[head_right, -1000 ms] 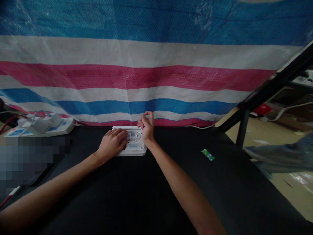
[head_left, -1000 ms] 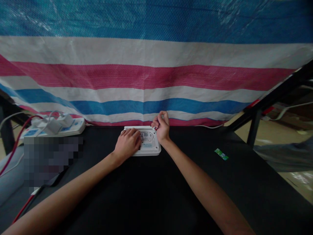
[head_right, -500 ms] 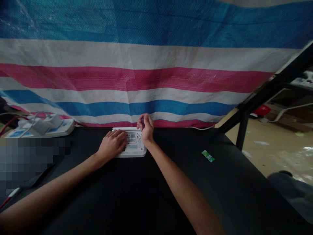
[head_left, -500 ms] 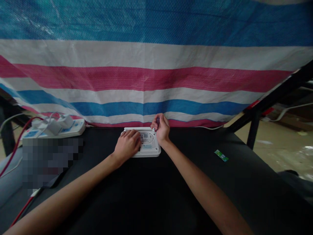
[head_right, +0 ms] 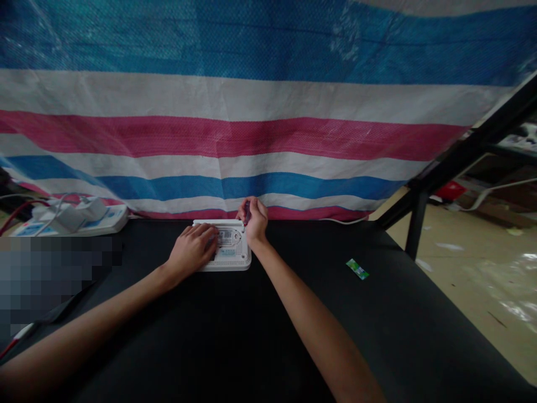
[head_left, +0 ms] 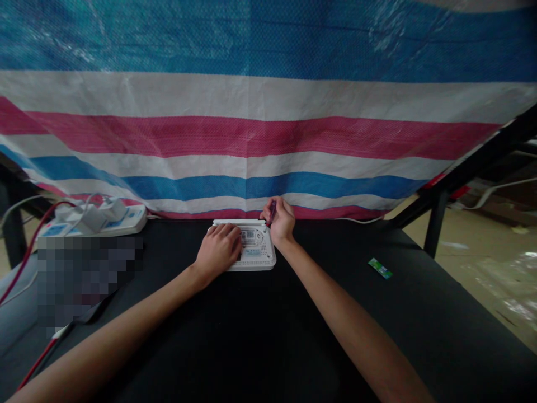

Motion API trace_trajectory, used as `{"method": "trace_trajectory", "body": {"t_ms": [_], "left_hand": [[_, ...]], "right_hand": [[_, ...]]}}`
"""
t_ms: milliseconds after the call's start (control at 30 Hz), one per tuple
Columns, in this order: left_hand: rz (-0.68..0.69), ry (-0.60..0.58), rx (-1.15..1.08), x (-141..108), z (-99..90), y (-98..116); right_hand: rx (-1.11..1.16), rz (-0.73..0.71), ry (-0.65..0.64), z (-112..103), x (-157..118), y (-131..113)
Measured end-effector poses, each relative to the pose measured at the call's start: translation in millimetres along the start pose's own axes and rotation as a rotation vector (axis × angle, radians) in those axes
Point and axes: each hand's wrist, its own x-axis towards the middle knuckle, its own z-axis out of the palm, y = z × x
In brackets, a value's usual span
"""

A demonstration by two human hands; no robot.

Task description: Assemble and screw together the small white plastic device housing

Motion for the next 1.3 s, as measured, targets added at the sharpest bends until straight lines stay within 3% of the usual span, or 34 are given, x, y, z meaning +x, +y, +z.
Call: {"method": "trace_trajectory", "body": {"t_ms": [300, 1067, 1300], "left_hand": [[-0.009, -0.011, 0.019, 0.6, -1.4, 0.9], [-0.001, 0.002, 0.019, 0.2, 0.0, 0.2], [-0.004, 0.005, 0.008, 0.2, -0.4, 0.1]], "right_hand": [[0.047, 0.005, -0.069, 6.6, -9.7, -2.4], [0.003, -0.078, -0.003, -3.2, 1.6, 5.1], [0.012, -0.037, 0.001, -3.2, 3.3, 3.6]]}}
